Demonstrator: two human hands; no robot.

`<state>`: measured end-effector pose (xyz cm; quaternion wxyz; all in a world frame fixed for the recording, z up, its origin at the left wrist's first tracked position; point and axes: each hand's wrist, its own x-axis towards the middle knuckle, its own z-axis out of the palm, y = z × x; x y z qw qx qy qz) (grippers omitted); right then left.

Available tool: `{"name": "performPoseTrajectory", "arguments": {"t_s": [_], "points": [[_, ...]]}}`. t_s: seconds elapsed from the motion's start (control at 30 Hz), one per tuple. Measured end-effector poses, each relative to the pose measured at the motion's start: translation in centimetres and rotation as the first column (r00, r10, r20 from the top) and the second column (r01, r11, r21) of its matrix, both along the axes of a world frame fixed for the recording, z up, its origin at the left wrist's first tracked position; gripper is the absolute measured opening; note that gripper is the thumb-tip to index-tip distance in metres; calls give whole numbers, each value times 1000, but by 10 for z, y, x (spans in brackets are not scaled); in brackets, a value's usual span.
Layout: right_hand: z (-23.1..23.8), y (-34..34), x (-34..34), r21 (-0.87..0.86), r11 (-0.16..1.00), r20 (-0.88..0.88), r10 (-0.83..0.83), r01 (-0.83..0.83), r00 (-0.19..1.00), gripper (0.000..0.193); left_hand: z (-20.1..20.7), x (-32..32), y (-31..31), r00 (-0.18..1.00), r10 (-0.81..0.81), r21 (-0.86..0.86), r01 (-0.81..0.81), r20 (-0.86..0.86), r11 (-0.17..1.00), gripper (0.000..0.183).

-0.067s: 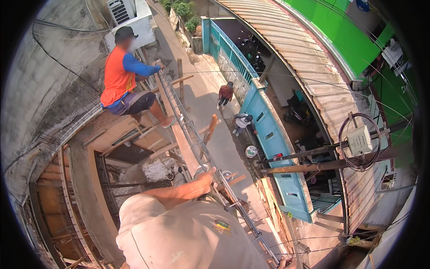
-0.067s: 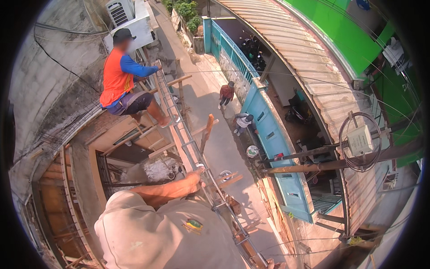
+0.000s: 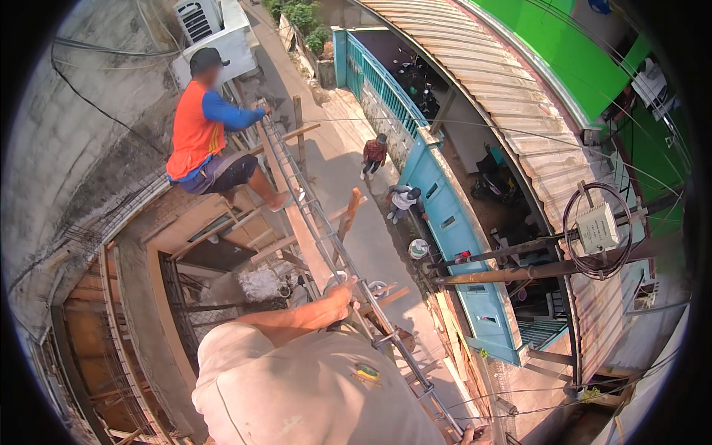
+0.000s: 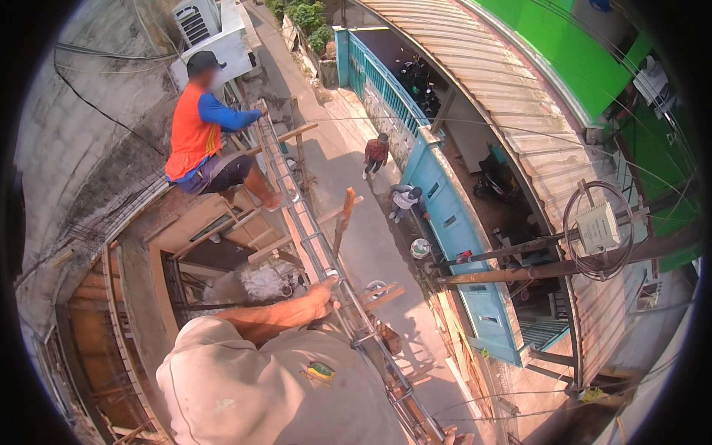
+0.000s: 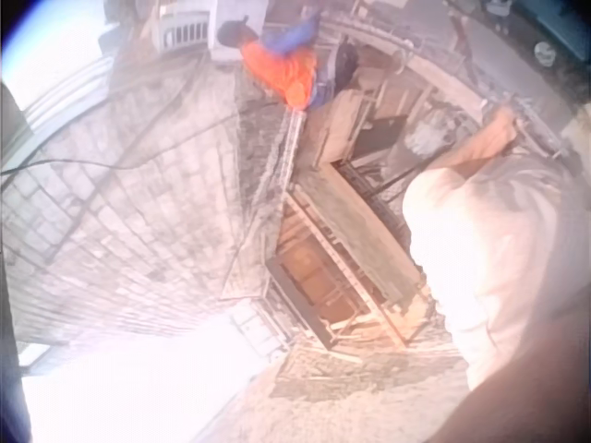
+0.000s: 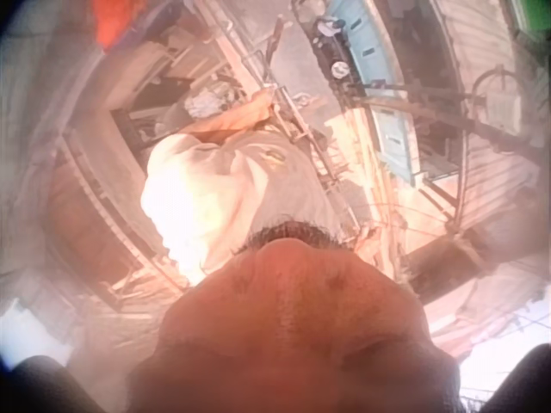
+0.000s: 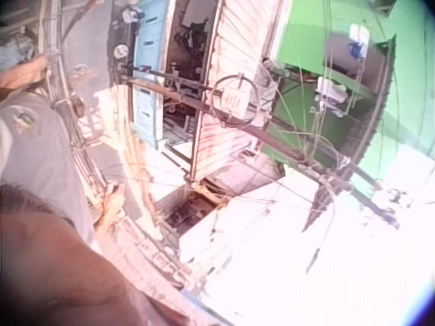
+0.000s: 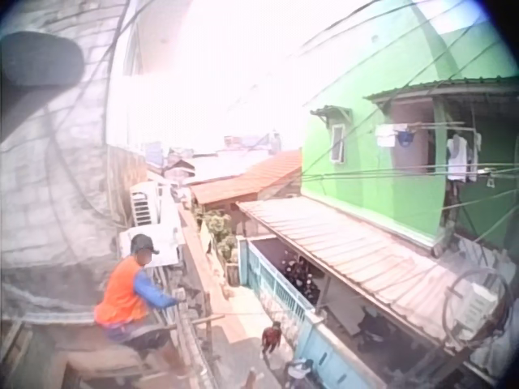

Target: The person is assembling a wooden scaffolding structure on a construction site. They lift and position wooden planks onto the scaffolding frame, securing them in place. Another worker is visible nearby, also working on the scaffolding.

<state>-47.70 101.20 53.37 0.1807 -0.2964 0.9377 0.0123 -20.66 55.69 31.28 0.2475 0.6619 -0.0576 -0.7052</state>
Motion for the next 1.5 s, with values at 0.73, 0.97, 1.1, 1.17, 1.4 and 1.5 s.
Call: {"name": "performPoseTrajectory", "arguments": {"t_s": [0.73, 0.97, 1.1, 1.17, 1.4, 1.5], "points": [[37, -75, 50, 28, 988, 94, -156, 154, 983, 60, 24, 27, -32, 995, 29, 59, -23, -95, 998, 27], [12, -82, 65, 71, 982, 111, -180, 173, 977, 44, 22, 56, -60, 997, 28, 60, -23, -78, 998, 22], [-2, -83, 72, 31, 979, 167, -205, 203, 964, 33, 22, 62, -71, 997, 14, 91, -7, -77, 996, 21], [-5, -85, 74, 56, 977, 165, -210, 203, 964, 32, 26, 63, -75, 998, 13, 106, -6, -65, 994, 21], [-3, -119, 87, -46, 875, 248, -457, 482, 854, 18, 31, 70, -77, 999, 32, 133, -32, 2, 991, 17], [2, -139, 96, 22, 834, 280, -534, 551, 797, 16, 17, 78, -86, 993, -89, 110, 97, -71, 989, 20]]}}
